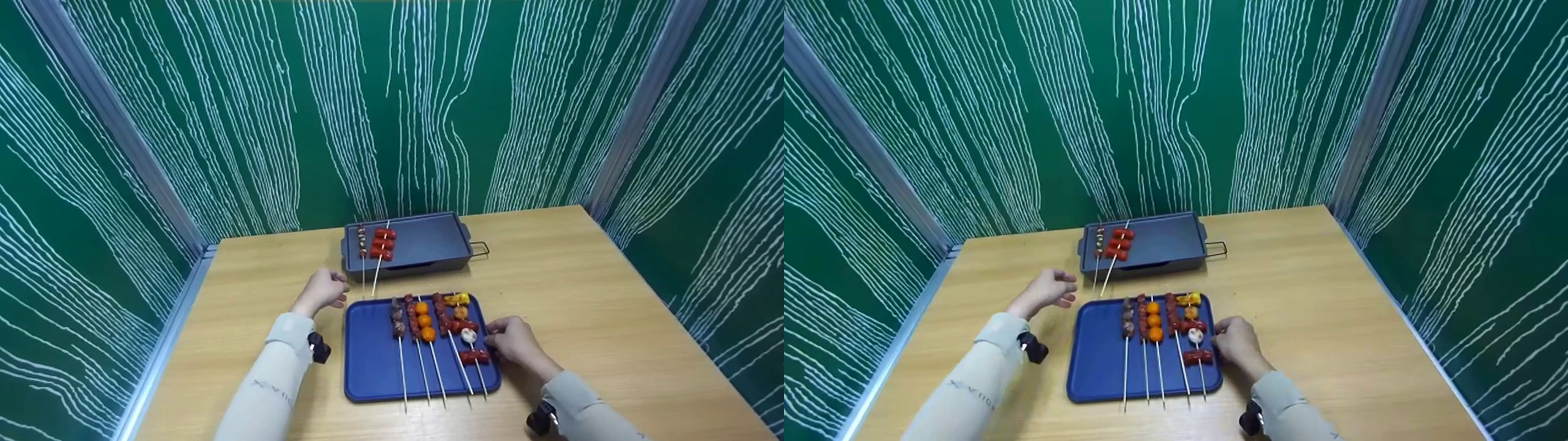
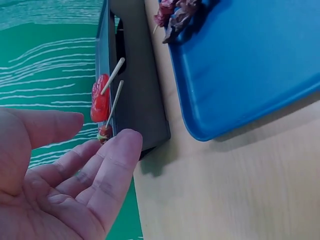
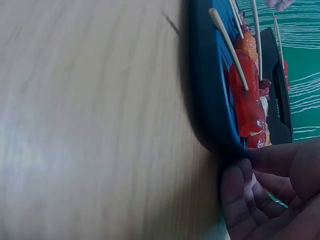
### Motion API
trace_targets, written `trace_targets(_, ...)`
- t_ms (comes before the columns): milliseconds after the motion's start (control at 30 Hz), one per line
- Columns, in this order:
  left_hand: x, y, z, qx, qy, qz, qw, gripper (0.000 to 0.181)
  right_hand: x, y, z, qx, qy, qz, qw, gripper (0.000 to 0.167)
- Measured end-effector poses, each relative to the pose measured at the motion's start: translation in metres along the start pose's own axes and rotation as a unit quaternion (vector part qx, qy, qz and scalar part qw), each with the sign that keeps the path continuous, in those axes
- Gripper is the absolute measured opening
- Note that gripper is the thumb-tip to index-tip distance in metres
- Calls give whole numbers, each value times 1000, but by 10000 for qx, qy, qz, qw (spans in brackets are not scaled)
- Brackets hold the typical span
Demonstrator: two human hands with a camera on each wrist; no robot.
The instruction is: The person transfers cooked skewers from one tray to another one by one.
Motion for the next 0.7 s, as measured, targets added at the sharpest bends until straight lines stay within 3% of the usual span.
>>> trace_targets(200, -4, -11, -2, -90, 239, 247, 9994, 28, 0, 0, 1, -88, 36, 112, 9999, 19)
trace_targets(467, 1, -18, -9, -123, 610, 623, 9961, 14, 2, -1, 0, -159, 299, 335, 9989, 15)
trace_targets(700, 6, -23, -21, -54, 982, 775, 9921, 16, 4, -2, 1, -282, 483, 585, 9967, 20)
Point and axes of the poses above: each hand's wrist, its own y-axis away from the middle knuckle, its own z-axis out of the back of the hand, x = y × z, the point moved 6 cm from there along -y, towards the middle knuckle, and after that the axes turned 8 degrees about -x, right-handed, at the moved point
